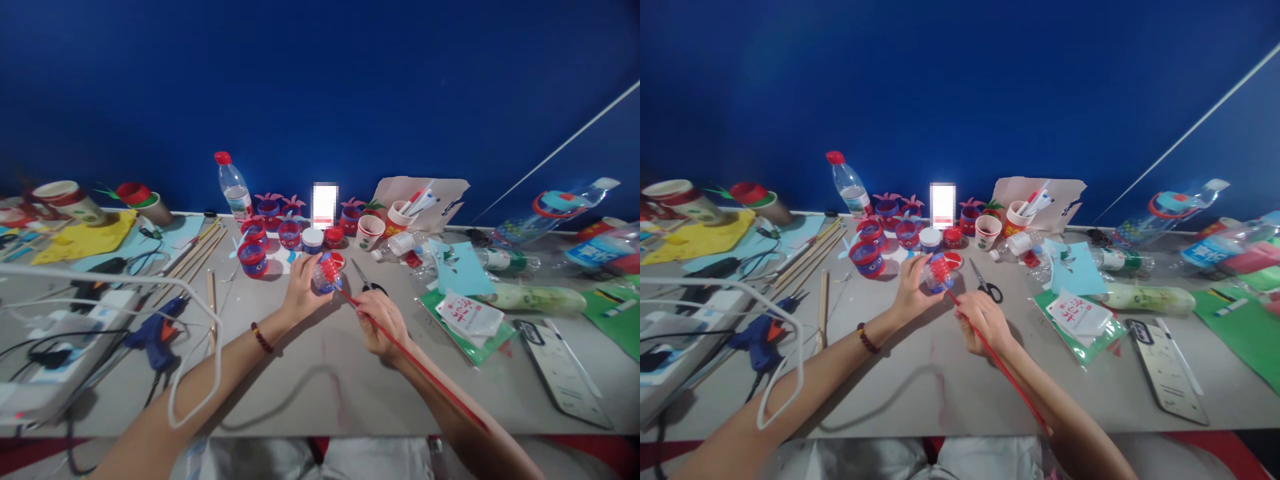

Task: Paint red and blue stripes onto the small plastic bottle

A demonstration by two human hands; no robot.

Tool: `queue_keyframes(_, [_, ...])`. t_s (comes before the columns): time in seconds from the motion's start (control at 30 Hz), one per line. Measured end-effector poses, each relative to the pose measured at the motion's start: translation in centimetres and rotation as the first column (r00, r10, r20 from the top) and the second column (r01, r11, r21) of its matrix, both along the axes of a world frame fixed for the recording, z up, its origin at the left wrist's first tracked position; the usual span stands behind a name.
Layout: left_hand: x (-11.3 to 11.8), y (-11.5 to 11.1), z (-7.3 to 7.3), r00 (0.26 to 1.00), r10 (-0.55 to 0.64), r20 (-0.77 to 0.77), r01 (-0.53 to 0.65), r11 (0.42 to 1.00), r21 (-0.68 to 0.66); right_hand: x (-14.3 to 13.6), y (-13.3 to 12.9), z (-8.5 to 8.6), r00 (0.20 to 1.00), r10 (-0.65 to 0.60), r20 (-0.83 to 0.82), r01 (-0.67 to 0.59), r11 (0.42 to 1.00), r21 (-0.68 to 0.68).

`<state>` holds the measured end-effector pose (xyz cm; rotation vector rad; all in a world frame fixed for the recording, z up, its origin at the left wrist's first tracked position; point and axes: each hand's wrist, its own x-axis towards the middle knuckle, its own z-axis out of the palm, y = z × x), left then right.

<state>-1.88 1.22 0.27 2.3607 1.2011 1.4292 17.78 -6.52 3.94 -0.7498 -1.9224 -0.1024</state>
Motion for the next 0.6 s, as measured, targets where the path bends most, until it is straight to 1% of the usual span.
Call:
queue_keyframes(0.13, [0.0, -0.01, 0.01, 1.0, 0.01, -0.012, -0.011, 0.999, -0.035, -0.01, -0.34, -0.74, 0.993, -0.031, -0.113, 0.026, 0.999, -0.042])
queue_keyframes(0.2, [-0.01, 0.03, -0.11, 1.0, 0.01, -0.022, -0.011, 0.999, -0.044, -0.11, -0.53, -1.01, 0.977, -0.076, -0.2, 0.055, 0.993, -0.107])
queue_keyframes(0.27, [-0.03, 0.11, -0.28, 1.0, -0.004, -0.029, 0.003, 0.999, -0.039, -0.27, -0.66, -1.0, 0.946, -0.131, -0.297, 0.07, 0.976, -0.205])
queue_keyframes(0.37, [-0.07, 0.23, -0.42, 0.999, -0.033, -0.025, 0.033, 0.999, -0.021, -0.53, -0.65, -0.57, 0.886, -0.172, -0.43, 0.017, 0.94, -0.342])
queue_keyframes(0.47, [-0.08, 0.28, -0.35, 0.998, -0.052, -0.021, 0.052, 0.998, -0.019, -0.66, -0.5, -0.14, 0.838, -0.153, -0.524, -0.08, 0.915, -0.395])
queue_keyframes(0.53, [-0.08, 0.26, -0.25, 0.997, -0.066, -0.03, 0.066, 0.998, -0.02, -0.61, -0.4, -0.06, 0.831, -0.145, -0.537, -0.106, 0.907, -0.408])
queue_keyframes(0.6, [-0.1, 0.22, -0.16, 0.996, -0.082, -0.038, 0.082, 0.997, -0.015, -0.44, -0.32, -0.14, 0.846, -0.153, -0.512, -0.097, 0.898, -0.428])
